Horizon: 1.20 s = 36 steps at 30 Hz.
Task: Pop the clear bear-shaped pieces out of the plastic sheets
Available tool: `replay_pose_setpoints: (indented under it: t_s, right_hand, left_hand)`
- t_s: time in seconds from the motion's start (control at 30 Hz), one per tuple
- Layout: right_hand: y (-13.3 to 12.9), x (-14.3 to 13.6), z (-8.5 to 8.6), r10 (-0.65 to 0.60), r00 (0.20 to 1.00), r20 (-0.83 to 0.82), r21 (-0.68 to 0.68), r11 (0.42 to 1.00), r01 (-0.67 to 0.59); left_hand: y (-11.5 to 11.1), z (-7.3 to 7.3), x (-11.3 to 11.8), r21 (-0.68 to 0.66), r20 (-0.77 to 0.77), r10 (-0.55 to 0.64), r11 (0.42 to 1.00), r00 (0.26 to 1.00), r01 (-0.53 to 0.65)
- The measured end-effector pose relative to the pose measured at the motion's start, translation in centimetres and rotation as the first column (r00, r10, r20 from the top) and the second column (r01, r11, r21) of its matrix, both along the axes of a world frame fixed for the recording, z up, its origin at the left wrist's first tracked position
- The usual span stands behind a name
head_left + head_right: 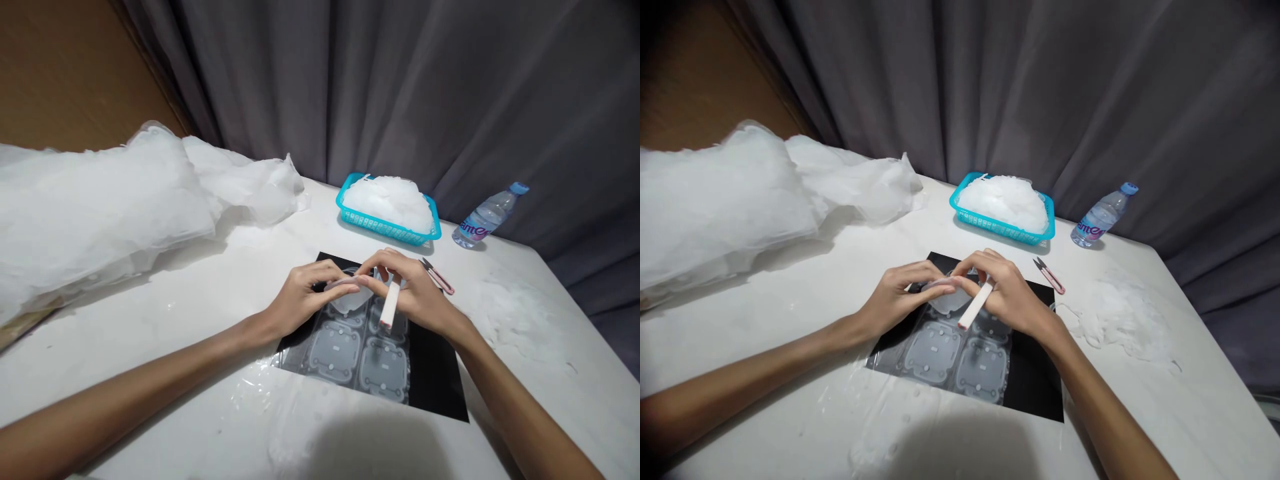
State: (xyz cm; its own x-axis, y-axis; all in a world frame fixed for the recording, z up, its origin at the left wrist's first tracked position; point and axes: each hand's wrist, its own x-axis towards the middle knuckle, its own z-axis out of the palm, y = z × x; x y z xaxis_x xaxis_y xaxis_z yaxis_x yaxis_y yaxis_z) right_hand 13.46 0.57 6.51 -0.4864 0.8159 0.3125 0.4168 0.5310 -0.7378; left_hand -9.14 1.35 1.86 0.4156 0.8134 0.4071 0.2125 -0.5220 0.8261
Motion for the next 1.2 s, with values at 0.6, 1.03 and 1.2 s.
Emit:
replay_pose_setpoints:
  t_s: [0.6,1.03,1.2]
  right_hand:
    - [0.6,2.8,0.6,-0.086,0.972,0.218,-0.057,0.993,0.101]
    - [0.0,0.7,0.5,-0.005,0.998,0.055,-0.007,1.0,0.005]
    - [0.1,1.6,0.7,-0.025,0.99,0.139,-0.032,0.999,0.03]
  left_hand:
    - [0.5,-0.3,0.2,-0.326,0.143,-0.009,0.944,0.99,0.056]
    - [0.2,0.1,0.0,-0.039,0.032,-0.047,0.998,0.998,0.048]
    - [0.5,0.5,-0.1,-0.003,0.014,-0.047,0.999,0.999,0.047]
